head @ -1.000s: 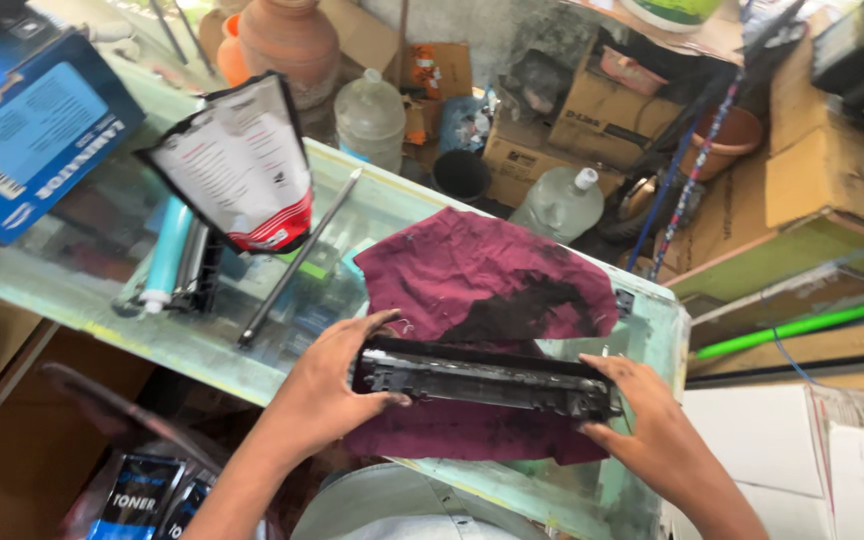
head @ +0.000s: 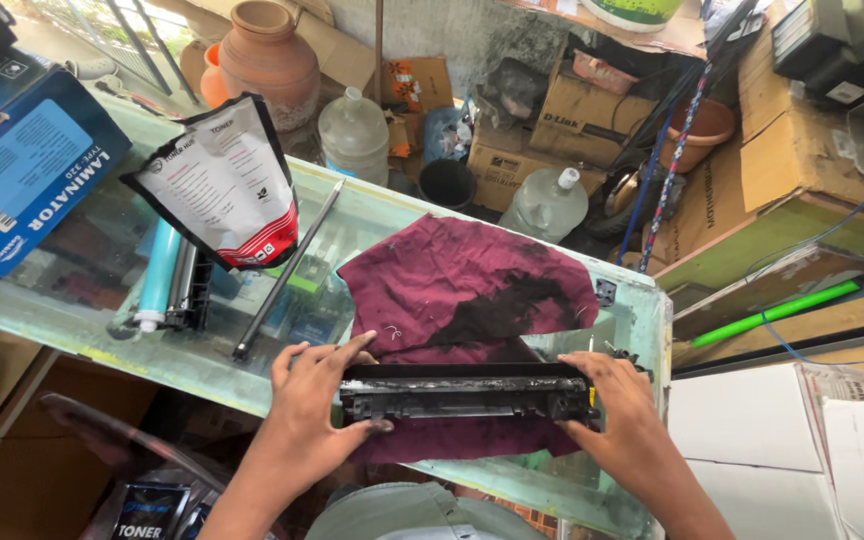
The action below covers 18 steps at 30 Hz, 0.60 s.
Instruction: The person refills a toner cartridge by pouring toner powder from a pouch into the opening of the cartridge and luego wipes the exterior with a cloth.
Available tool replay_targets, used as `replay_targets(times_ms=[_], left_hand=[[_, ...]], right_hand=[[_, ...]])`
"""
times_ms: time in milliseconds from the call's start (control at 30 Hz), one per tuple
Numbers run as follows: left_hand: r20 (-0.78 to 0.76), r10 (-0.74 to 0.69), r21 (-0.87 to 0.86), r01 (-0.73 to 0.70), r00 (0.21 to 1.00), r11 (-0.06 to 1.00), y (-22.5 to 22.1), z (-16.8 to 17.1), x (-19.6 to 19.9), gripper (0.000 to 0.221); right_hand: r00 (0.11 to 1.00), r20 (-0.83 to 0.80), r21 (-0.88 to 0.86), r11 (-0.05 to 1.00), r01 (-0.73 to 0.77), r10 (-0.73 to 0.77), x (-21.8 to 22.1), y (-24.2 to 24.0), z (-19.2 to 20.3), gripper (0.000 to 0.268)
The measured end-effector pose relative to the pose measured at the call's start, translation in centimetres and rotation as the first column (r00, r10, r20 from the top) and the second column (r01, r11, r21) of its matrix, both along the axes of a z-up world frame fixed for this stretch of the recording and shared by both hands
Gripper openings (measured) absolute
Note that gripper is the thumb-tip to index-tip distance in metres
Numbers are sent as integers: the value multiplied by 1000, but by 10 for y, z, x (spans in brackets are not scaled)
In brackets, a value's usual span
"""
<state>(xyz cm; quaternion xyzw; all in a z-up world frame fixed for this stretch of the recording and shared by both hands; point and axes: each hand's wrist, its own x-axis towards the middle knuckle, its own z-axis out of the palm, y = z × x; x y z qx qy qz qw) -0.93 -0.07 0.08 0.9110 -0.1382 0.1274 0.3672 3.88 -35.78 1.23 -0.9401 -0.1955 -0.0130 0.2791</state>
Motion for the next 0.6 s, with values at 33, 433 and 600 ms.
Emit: replay_targets(times_ms=[33, 433, 600], left_hand=[[7, 1, -7, -1, 1000, 1000, -2, -2, 3, 97], [11, 13, 47, -14, 1000, 999, 1, -1, 0, 101], [-45, 44, 49, -41, 998, 998, -1, -2, 4, 104]], right_hand=[[999, 32, -7, 1000, -2, 2, 0, -2, 0, 76], [990, 138, -19, 1000, -5, 7, -9, -1, -9, 78], [991, 122, -19, 998, 53, -51, -10, 4, -7, 77]])
